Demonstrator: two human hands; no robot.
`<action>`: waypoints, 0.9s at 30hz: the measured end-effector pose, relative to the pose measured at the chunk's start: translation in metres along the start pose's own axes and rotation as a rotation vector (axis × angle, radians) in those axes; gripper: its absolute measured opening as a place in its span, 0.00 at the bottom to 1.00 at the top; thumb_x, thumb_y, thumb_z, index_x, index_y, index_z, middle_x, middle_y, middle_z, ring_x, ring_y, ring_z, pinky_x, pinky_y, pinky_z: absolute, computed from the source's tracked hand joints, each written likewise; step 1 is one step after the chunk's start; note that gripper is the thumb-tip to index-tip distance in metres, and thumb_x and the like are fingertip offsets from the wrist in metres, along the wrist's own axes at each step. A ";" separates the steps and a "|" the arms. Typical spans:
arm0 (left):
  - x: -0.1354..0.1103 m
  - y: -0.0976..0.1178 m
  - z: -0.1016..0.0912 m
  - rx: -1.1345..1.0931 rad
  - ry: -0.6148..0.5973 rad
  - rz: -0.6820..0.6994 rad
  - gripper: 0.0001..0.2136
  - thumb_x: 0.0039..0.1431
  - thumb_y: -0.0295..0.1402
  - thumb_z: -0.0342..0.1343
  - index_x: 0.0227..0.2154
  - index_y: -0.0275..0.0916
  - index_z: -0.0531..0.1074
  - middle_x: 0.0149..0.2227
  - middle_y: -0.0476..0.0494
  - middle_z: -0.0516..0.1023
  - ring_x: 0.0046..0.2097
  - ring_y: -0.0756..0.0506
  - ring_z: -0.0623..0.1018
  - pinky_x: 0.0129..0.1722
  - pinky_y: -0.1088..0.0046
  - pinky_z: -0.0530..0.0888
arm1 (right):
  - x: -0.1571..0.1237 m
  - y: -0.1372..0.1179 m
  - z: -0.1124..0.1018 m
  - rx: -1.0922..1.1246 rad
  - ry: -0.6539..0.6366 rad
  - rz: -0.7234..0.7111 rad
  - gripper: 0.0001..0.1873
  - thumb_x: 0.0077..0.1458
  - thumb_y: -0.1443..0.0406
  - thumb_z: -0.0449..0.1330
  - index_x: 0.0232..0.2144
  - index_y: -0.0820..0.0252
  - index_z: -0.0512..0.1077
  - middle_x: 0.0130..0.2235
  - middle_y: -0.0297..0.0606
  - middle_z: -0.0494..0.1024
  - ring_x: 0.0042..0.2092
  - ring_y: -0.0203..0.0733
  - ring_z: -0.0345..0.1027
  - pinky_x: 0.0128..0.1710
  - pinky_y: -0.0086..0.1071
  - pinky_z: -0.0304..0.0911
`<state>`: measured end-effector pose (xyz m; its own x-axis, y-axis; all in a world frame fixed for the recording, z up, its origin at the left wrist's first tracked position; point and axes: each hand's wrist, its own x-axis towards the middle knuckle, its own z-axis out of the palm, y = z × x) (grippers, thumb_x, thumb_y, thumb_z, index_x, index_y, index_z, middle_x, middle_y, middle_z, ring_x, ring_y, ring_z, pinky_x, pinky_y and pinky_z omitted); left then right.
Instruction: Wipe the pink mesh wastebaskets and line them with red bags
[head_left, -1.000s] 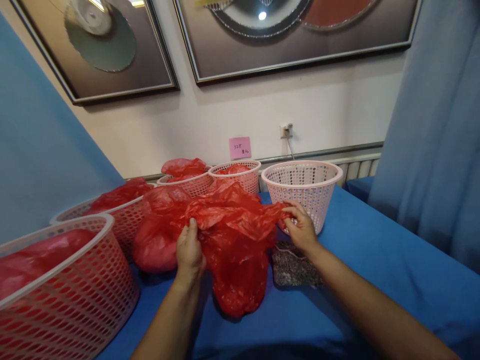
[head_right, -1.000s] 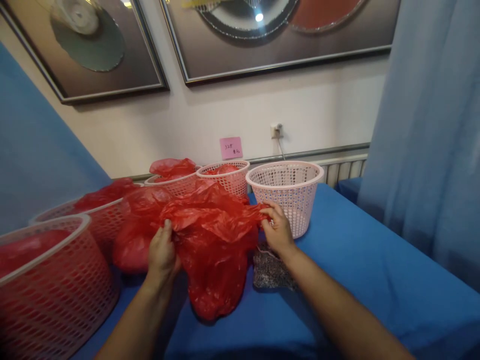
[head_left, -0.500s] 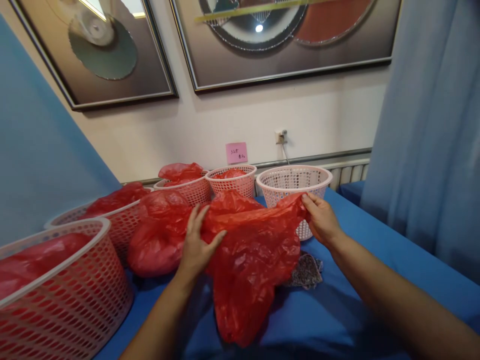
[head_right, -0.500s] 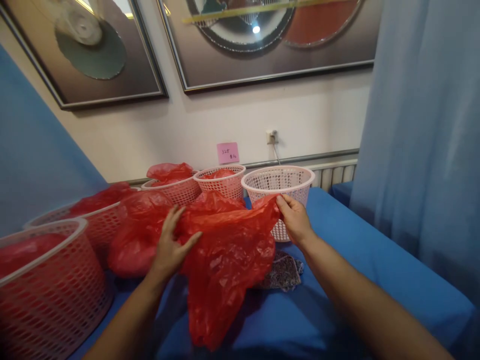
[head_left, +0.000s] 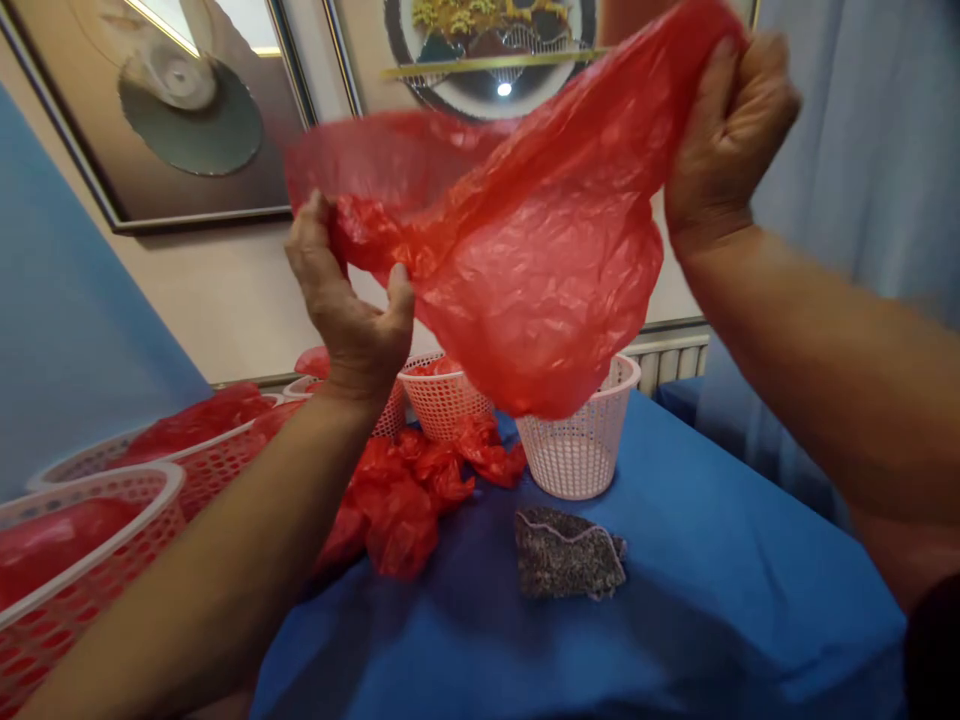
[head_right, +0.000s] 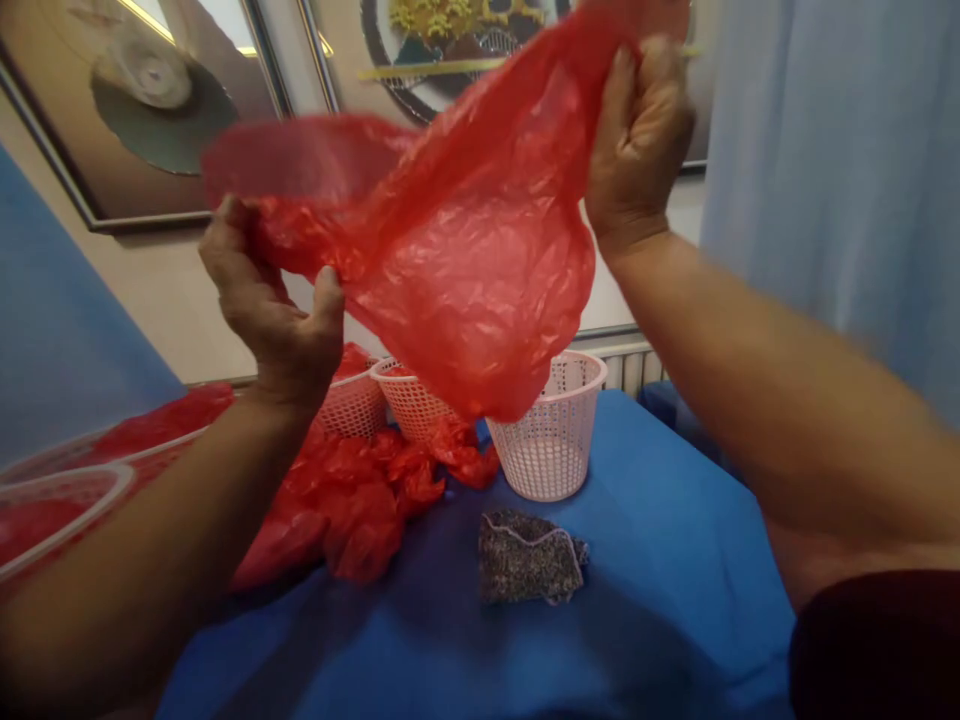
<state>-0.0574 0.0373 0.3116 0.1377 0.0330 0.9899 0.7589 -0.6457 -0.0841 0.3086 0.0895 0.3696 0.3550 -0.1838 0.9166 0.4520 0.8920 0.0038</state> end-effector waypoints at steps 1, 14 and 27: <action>0.006 0.004 0.007 -0.002 0.037 0.032 0.37 0.63 0.34 0.60 0.70 0.47 0.48 0.73 0.45 0.51 0.75 0.35 0.47 0.73 0.51 0.53 | 0.011 -0.011 -0.009 -0.031 0.013 -0.120 0.19 0.72 0.50 0.48 0.37 0.54 0.69 0.40 0.37 0.69 0.48 0.41 0.66 0.57 0.40 0.60; -0.107 0.016 0.122 -0.347 -0.488 -0.579 0.25 0.48 0.21 0.58 0.52 0.35 0.75 0.54 0.35 0.79 0.58 0.37 0.77 0.63 0.53 0.71 | -0.143 0.038 -0.094 -0.535 -0.706 0.031 0.11 0.64 0.65 0.51 0.32 0.57 0.72 0.40 0.46 0.74 0.43 0.48 0.70 0.46 0.43 0.70; -0.102 0.022 0.132 -0.115 -0.549 -0.537 0.21 0.53 0.22 0.60 0.51 0.36 0.76 0.64 0.33 0.70 0.68 0.36 0.67 0.68 0.58 0.62 | -0.157 0.049 -0.074 -0.835 -1.139 0.461 0.10 0.57 0.68 0.58 0.36 0.62 0.80 0.38 0.47 0.81 0.40 0.48 0.74 0.41 0.37 0.67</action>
<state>0.0289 0.1203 0.1943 0.0879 0.7174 0.6911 0.7440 -0.5087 0.4333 0.3351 0.1317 0.1961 -0.0442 0.8084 0.5869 0.9481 0.2190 -0.2303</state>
